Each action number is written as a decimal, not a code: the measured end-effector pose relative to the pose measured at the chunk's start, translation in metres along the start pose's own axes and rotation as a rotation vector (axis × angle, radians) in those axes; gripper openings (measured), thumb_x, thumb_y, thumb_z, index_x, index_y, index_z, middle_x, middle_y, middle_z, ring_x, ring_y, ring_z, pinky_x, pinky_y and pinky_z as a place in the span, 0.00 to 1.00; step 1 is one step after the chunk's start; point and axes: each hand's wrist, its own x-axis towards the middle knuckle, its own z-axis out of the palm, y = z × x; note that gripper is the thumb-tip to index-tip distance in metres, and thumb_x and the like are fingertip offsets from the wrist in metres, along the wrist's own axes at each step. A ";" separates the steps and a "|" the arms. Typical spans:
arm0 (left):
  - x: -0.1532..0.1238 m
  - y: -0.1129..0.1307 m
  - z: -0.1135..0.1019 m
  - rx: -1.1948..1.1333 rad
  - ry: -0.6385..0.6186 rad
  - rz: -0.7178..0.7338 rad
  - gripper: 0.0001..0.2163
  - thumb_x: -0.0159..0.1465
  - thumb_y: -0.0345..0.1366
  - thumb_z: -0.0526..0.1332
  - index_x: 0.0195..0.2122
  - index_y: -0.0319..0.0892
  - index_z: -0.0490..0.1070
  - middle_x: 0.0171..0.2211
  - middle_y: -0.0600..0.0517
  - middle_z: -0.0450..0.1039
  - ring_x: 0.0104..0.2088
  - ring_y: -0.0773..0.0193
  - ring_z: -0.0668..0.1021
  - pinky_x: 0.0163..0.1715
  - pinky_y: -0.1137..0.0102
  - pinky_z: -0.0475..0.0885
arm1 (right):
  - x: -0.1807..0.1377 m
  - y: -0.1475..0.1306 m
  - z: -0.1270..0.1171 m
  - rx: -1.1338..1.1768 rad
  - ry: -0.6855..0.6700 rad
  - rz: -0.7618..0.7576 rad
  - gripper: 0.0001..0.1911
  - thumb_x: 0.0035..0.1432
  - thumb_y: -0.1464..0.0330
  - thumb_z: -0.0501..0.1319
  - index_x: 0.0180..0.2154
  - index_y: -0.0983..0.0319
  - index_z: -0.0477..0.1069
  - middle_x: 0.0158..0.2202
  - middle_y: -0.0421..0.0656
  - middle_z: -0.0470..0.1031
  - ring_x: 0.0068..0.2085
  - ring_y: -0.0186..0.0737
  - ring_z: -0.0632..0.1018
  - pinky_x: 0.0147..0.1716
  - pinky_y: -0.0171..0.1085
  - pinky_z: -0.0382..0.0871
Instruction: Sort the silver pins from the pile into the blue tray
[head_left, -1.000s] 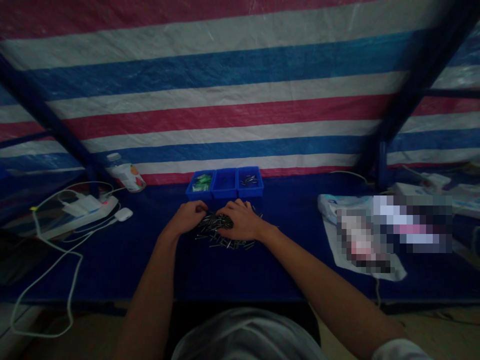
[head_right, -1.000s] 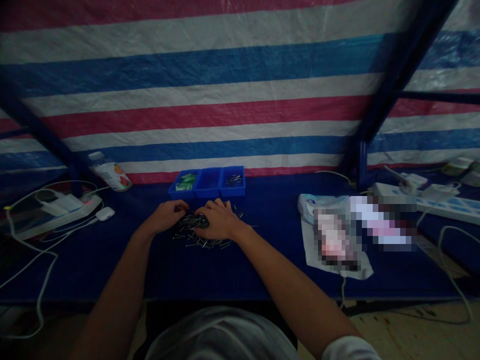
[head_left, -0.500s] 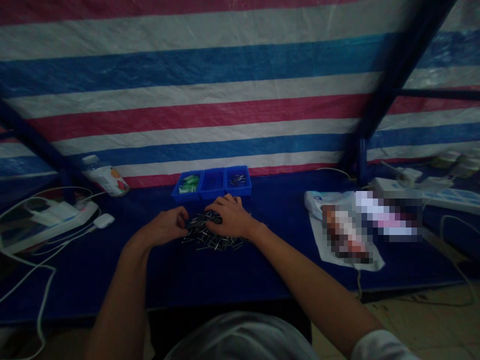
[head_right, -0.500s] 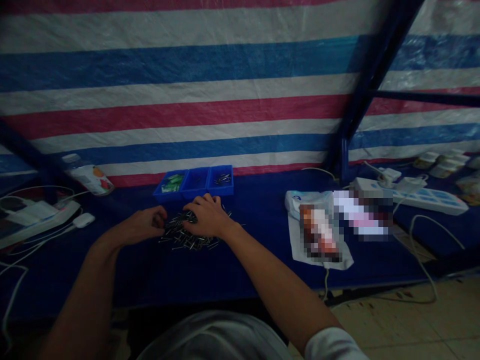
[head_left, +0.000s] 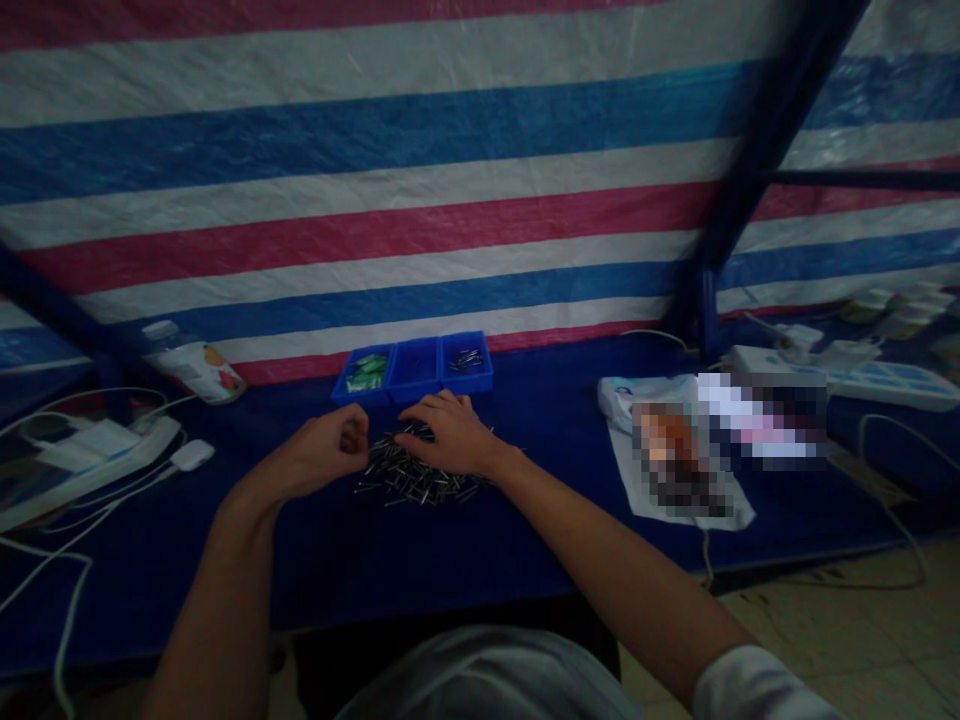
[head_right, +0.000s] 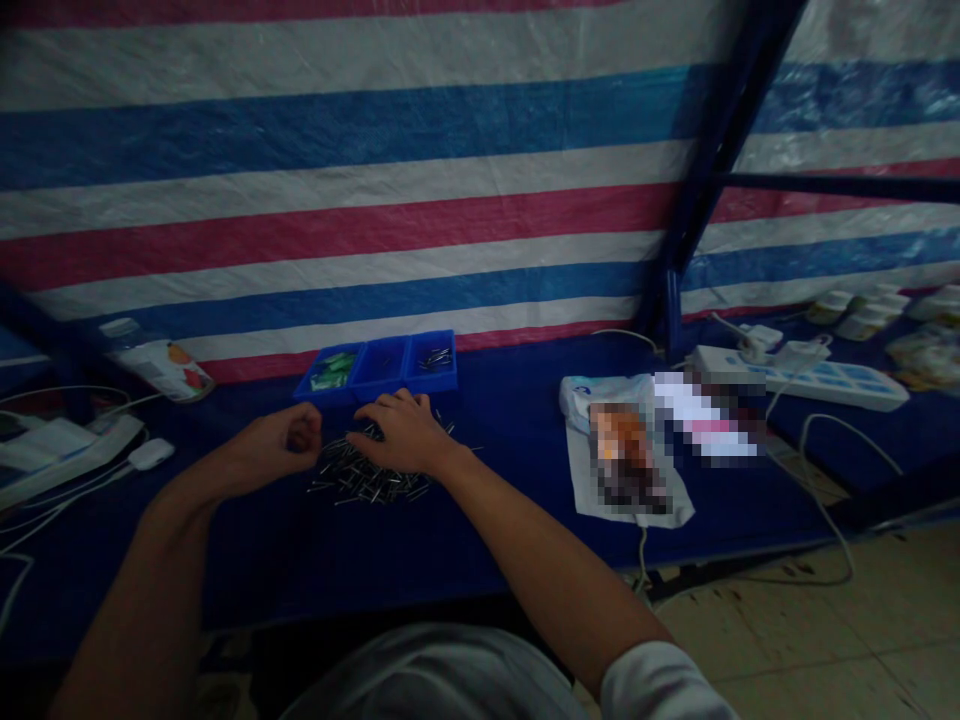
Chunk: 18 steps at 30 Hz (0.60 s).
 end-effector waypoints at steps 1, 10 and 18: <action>0.002 0.002 -0.001 -0.043 0.005 0.039 0.08 0.50 0.34 0.60 0.32 0.45 0.65 0.28 0.54 0.74 0.29 0.63 0.76 0.30 0.69 0.70 | 0.001 -0.001 0.000 0.024 0.013 0.008 0.17 0.63 0.55 0.55 0.45 0.58 0.73 0.44 0.44 0.74 0.47 0.44 0.68 0.45 0.44 0.55; 0.026 0.043 0.004 -0.005 0.258 0.318 0.04 0.51 0.31 0.59 0.29 0.43 0.66 0.28 0.54 0.70 0.31 0.65 0.74 0.34 0.68 0.69 | 0.009 -0.001 -0.011 0.364 0.212 0.090 0.18 0.65 0.57 0.51 0.30 0.62 0.69 0.27 0.38 0.71 0.28 0.32 0.69 0.28 0.33 0.57; 0.040 0.033 0.031 -0.180 0.370 0.377 0.04 0.52 0.30 0.60 0.29 0.42 0.64 0.29 0.54 0.69 0.31 0.66 0.73 0.36 0.68 0.70 | 0.010 0.006 -0.005 0.275 0.272 0.261 0.19 0.63 0.56 0.54 0.25 0.62 0.66 0.21 0.37 0.67 0.24 0.30 0.64 0.25 0.34 0.50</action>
